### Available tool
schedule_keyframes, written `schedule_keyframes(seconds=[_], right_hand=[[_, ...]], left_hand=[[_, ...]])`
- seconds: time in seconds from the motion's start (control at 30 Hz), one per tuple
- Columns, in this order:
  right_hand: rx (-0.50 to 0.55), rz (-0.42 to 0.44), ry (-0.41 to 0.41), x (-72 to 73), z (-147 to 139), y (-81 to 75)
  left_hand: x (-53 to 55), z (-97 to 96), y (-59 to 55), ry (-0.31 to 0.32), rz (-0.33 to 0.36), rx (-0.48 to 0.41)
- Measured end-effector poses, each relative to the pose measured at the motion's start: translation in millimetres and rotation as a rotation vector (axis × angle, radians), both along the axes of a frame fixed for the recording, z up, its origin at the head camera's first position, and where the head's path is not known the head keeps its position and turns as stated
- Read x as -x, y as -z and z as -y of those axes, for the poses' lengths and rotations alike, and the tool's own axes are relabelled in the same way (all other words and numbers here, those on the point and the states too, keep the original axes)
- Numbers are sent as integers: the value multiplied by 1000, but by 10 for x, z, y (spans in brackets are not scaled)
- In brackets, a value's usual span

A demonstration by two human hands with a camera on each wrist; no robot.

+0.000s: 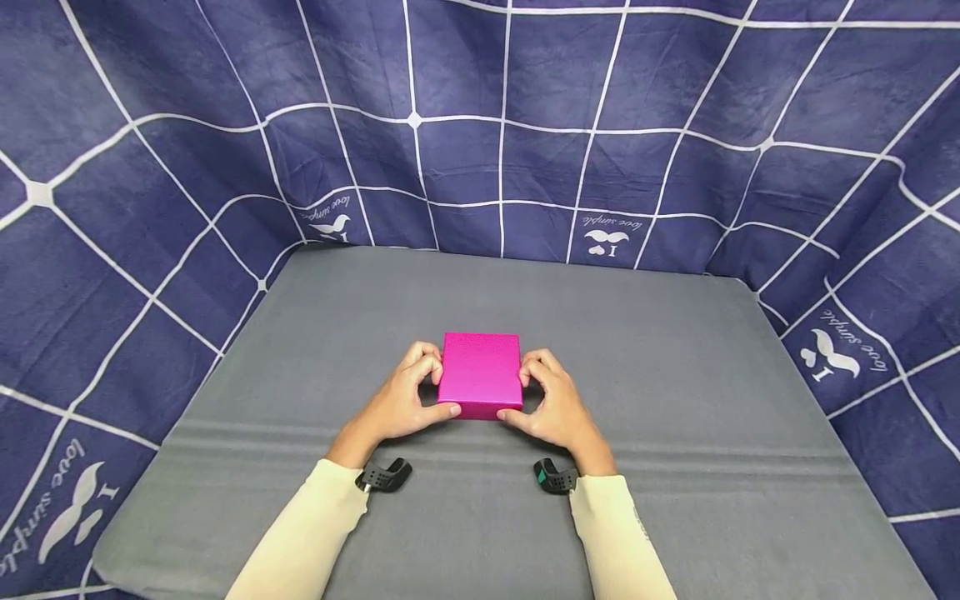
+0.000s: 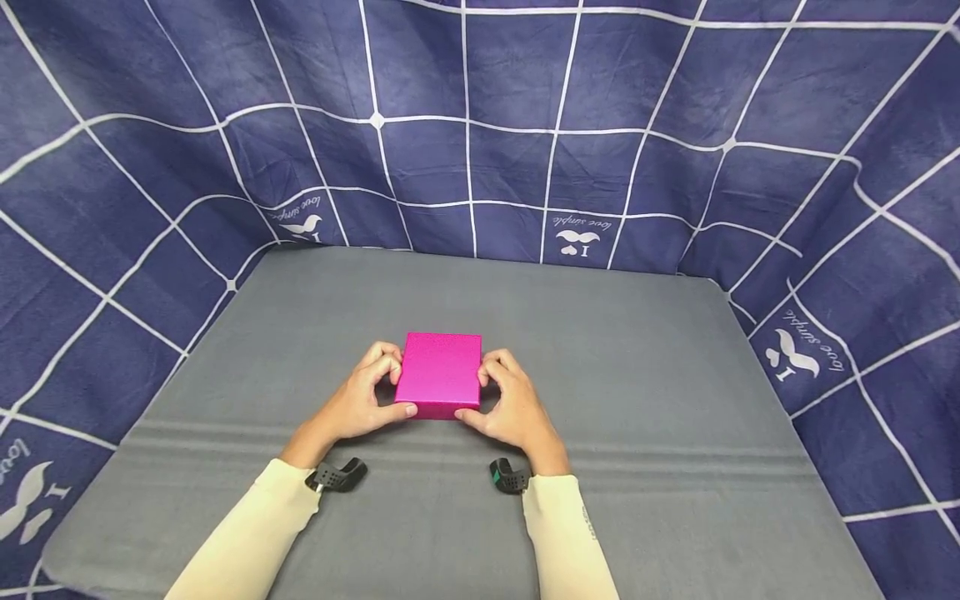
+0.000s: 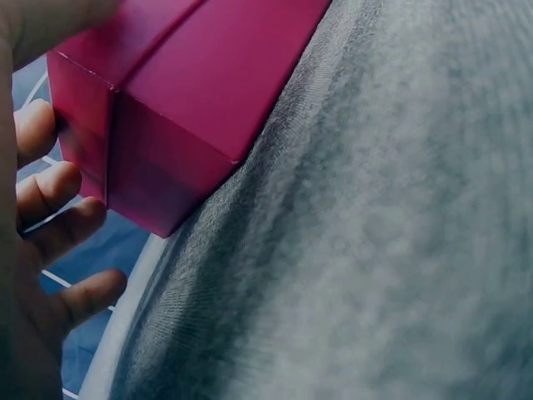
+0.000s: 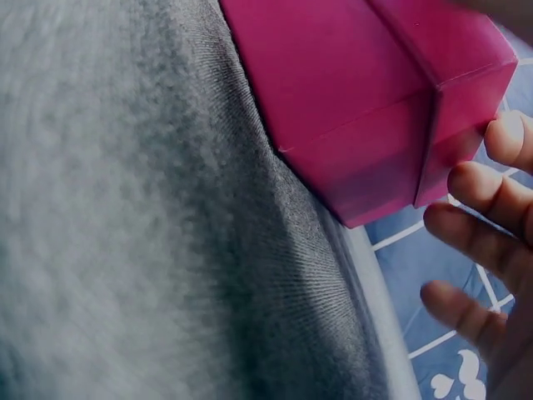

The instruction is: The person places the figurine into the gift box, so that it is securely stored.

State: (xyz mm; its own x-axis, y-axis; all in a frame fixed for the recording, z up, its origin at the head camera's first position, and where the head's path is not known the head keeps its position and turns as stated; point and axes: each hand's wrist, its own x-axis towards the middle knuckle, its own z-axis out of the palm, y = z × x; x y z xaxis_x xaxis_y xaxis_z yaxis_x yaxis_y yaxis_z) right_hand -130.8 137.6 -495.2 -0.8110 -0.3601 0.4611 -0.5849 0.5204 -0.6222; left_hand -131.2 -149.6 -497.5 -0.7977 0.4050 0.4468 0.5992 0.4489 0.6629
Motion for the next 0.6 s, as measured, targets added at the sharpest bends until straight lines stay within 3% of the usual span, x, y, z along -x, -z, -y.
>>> schedule_keyframes(seconds=[0.33,0.6], right_hand=[[-25,-81,91,-24,15,-63],[-71,-97,75,-15,10,-68]], left_hand=[[29,78,-51,-57,-103,-35],[76,179,-72,-134,-214,102]])
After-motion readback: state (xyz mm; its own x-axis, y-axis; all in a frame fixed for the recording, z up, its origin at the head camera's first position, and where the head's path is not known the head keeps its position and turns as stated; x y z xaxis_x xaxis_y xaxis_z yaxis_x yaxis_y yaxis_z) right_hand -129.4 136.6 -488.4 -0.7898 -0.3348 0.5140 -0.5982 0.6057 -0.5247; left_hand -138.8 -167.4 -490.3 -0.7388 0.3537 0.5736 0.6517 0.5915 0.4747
